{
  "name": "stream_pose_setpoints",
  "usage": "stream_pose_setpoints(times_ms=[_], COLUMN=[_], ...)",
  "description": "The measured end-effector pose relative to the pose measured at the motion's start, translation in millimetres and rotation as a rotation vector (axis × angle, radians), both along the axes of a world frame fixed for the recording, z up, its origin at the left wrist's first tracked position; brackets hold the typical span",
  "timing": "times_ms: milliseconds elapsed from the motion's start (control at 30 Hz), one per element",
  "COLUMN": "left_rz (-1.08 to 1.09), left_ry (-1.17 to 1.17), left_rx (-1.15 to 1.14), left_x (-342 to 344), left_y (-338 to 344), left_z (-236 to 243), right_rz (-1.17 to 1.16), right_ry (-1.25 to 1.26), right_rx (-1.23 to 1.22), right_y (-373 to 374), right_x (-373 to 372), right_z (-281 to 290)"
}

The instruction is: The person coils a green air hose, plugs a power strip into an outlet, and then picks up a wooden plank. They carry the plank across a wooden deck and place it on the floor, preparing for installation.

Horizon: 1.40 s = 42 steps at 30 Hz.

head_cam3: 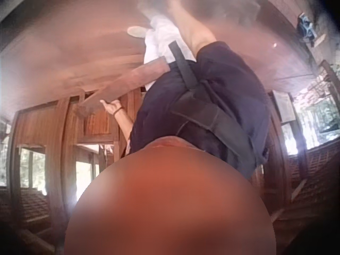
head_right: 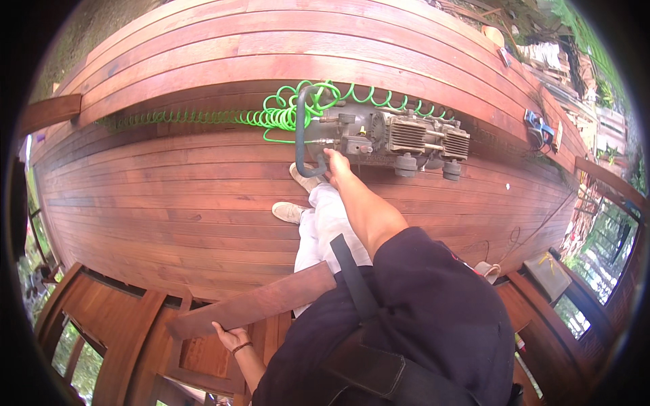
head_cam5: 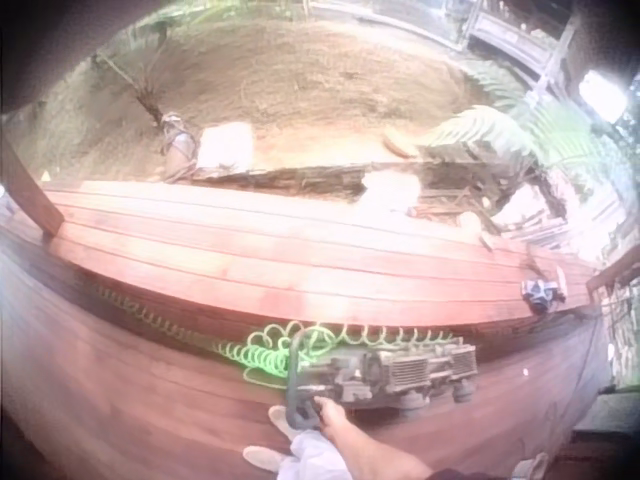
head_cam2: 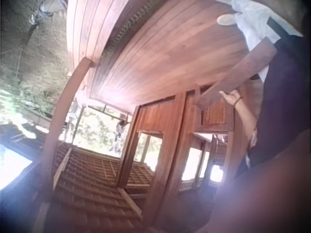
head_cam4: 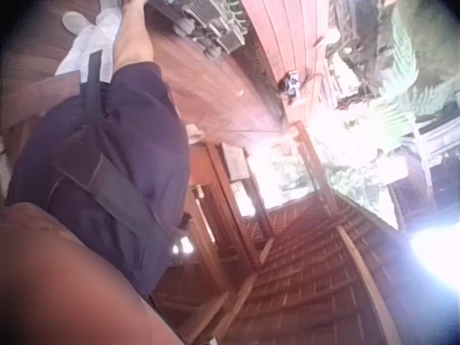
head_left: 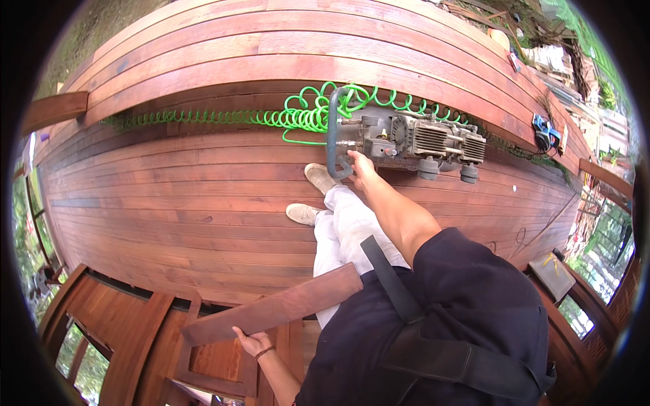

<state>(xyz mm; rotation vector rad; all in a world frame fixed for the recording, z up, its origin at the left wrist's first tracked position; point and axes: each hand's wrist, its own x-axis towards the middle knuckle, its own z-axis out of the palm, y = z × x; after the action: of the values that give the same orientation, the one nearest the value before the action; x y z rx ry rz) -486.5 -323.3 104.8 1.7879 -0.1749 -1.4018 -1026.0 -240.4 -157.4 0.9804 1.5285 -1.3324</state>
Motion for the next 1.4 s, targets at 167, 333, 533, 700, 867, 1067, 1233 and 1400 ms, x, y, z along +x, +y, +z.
stream_pose_setpoints(times_ms=[167,333,533,700,867,1067,1233,1400], left_rz=[-0.022,-0.101,-0.097,-0.166,-0.170,-0.117,-0.269,-0.584], left_ry=[0.033,0.016,-0.012,-0.028,-0.027,-0.020,0.207,0.274], left_rx=[0.006,-0.027,0.001,-0.005,0.052,-0.008,-0.144,-0.257], left_x=[-0.6,4.7,-14.0,-31.9,-23.4,-23.4,-37.8,-107.6], left_y=[1.2,-7.7,-20.3,-24.3,-28.5,-30.2,-59.1,-104.2], left_z=[3.9,3.9,6.1,8.6,5.4,5.0,1.1,23.1], right_rz=[-0.106,-0.100,-0.017,-0.081,-0.074,0.150,1.029,1.012], right_ry=[0.038,0.065,0.066,-0.044,-0.018,0.095,0.671,0.447], right_rx=[-0.082,0.013,0.090,0.020,-0.037,-0.093,0.251,-0.076], right_y=[-8.3,-9.7,-10.1,-17.0,-24.3,-12.2,91.7,266.0], right_x=[4.5,7.4,1.0,-3.1,-3.7,3.0,40.2,72.6], right_z=[-21.5,-26.9,-20.9,-14.6,-8.3,-7.7,51.9,190.0])
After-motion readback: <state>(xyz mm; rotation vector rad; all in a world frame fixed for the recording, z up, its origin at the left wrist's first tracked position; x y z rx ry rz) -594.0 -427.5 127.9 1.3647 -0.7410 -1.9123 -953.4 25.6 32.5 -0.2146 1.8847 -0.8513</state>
